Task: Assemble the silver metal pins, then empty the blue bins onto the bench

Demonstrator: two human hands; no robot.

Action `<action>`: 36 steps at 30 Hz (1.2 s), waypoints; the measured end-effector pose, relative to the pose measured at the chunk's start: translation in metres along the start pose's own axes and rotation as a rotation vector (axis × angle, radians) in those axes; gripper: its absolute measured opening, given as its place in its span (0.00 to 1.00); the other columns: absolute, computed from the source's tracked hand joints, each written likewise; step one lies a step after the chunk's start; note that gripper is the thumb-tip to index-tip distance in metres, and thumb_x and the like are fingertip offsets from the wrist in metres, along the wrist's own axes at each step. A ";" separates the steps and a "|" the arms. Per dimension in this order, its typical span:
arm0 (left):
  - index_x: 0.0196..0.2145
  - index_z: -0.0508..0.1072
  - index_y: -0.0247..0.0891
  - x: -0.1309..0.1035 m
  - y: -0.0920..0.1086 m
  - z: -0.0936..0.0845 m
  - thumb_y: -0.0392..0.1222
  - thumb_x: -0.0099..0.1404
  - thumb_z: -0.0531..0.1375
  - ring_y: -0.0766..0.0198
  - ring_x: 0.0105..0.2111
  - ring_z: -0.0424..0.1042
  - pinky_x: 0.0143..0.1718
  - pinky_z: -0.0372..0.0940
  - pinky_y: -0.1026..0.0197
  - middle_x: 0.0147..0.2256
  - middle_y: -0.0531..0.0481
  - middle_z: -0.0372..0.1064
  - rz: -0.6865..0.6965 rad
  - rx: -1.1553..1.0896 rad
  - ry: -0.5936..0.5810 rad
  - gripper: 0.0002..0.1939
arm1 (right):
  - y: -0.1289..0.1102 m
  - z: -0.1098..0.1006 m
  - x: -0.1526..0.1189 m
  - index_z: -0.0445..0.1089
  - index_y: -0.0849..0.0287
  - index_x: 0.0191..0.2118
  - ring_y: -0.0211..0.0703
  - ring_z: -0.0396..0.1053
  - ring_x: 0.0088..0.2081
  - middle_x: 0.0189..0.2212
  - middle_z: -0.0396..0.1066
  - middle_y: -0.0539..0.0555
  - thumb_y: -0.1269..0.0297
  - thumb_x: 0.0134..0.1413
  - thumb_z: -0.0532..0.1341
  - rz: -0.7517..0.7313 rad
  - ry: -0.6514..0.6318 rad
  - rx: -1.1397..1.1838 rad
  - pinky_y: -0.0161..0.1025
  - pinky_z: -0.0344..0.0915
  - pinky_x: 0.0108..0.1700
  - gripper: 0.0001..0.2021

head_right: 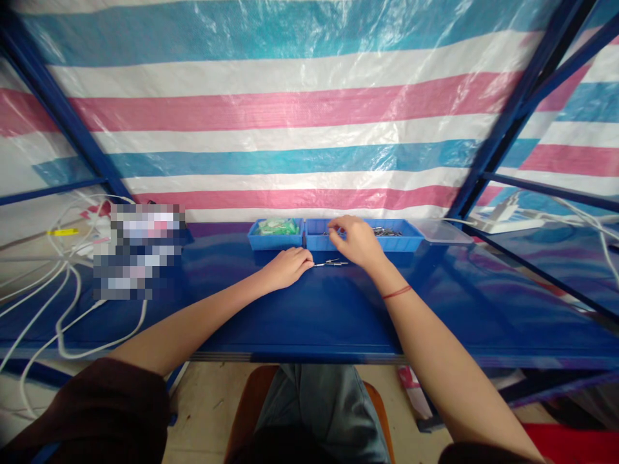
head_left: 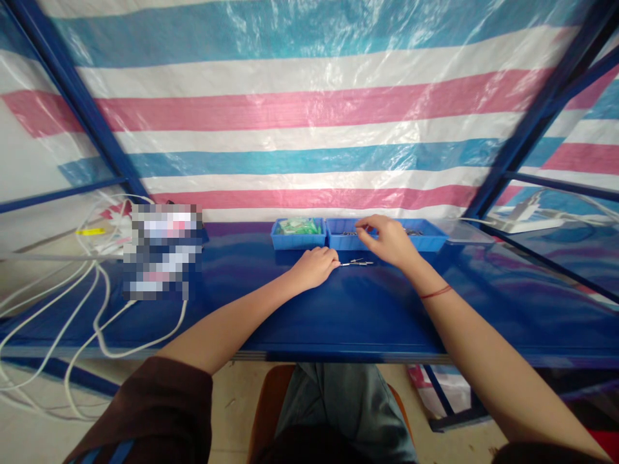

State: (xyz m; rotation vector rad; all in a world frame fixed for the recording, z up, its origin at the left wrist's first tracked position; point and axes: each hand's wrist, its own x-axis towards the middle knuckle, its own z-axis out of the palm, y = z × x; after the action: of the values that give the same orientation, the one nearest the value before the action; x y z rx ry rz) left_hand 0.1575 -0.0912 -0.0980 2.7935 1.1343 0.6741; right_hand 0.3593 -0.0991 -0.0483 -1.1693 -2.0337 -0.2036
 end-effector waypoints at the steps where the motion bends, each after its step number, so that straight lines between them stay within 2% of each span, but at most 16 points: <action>1: 0.36 0.69 0.37 0.000 -0.001 -0.001 0.41 0.68 0.51 0.58 0.38 0.69 0.42 0.63 0.56 0.35 0.46 0.69 0.006 -0.040 0.035 0.09 | -0.005 0.002 -0.001 0.73 0.61 0.36 0.43 0.69 0.31 0.33 0.75 0.56 0.66 0.53 0.55 -0.020 -0.060 0.054 0.39 0.63 0.37 0.10; 4: 0.35 0.69 0.38 0.000 -0.004 -0.004 0.40 0.67 0.51 0.61 0.36 0.69 0.41 0.63 0.59 0.33 0.49 0.69 -0.003 -0.194 0.160 0.08 | -0.016 0.008 -0.003 0.73 0.59 0.34 0.38 0.68 0.27 0.32 0.75 0.53 0.66 0.51 0.58 -0.086 -0.245 0.174 0.35 0.62 0.33 0.08; 6: 0.33 0.69 0.38 0.000 -0.005 -0.006 0.40 0.66 0.53 0.63 0.34 0.70 0.39 0.64 0.61 0.31 0.50 0.69 -0.032 -0.289 0.228 0.07 | -0.020 0.012 -0.003 0.73 0.59 0.33 0.37 0.66 0.26 0.29 0.75 0.51 0.65 0.52 0.59 -0.118 -0.308 0.205 0.34 0.60 0.31 0.07; 11: 0.33 0.69 0.38 0.001 -0.006 -0.007 0.43 0.62 0.58 0.66 0.29 0.70 0.33 0.64 0.64 0.28 0.53 0.70 -0.141 -0.553 0.337 0.06 | -0.021 0.015 -0.003 0.73 0.59 0.32 0.37 0.65 0.25 0.27 0.73 0.52 0.63 0.55 0.58 -0.121 -0.300 0.196 0.34 0.58 0.31 0.08; 14: 0.33 0.68 0.37 0.001 -0.003 -0.007 0.45 0.61 0.59 0.67 0.26 0.70 0.31 0.64 0.64 0.27 0.53 0.70 -0.160 -0.648 0.361 0.08 | -0.019 0.016 -0.003 0.72 0.60 0.31 0.37 0.65 0.26 0.27 0.73 0.52 0.63 0.56 0.57 -0.122 -0.305 0.220 0.34 0.59 0.31 0.09; 20: 0.36 0.69 0.36 0.003 -0.003 -0.008 0.45 0.58 0.62 0.65 0.31 0.72 0.34 0.66 0.62 0.32 0.49 0.72 -0.136 -0.743 0.421 0.11 | -0.021 0.016 -0.003 0.73 0.61 0.33 0.38 0.68 0.29 0.30 0.74 0.53 0.59 0.56 0.57 -0.006 -0.290 0.415 0.34 0.61 0.32 0.11; 23: 0.38 0.70 0.36 0.003 -0.003 -0.009 0.44 0.60 0.60 0.65 0.32 0.72 0.35 0.67 0.62 0.32 0.49 0.72 -0.108 -0.751 0.451 0.11 | -0.021 0.016 -0.003 0.73 0.62 0.33 0.38 0.68 0.29 0.31 0.74 0.54 0.55 0.55 0.57 0.045 -0.271 0.479 0.35 0.61 0.32 0.14; 27: 0.36 0.71 0.36 0.002 0.000 -0.013 0.44 0.62 0.58 0.66 0.30 0.71 0.33 0.66 0.64 0.31 0.49 0.71 -0.087 -0.699 0.486 0.09 | -0.019 0.018 -0.002 0.73 0.62 0.32 0.38 0.66 0.28 0.28 0.73 0.54 0.53 0.53 0.59 0.072 -0.269 0.547 0.36 0.61 0.31 0.16; 36: 0.32 0.71 0.36 0.001 0.003 -0.016 0.42 0.63 0.57 0.68 0.28 0.70 0.31 0.64 0.66 0.28 0.52 0.71 -0.082 -0.571 0.515 0.07 | -0.018 0.026 -0.004 0.70 0.61 0.35 0.35 0.63 0.24 0.29 0.71 0.52 0.56 0.51 0.60 0.107 -0.283 0.648 0.34 0.61 0.27 0.13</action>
State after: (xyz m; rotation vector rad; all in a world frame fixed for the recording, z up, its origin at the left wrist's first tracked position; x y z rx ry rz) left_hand 0.1531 -0.0942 -0.0821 2.1341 0.9039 1.4879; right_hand 0.3321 -0.0996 -0.0653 -0.9132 -2.0299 0.6632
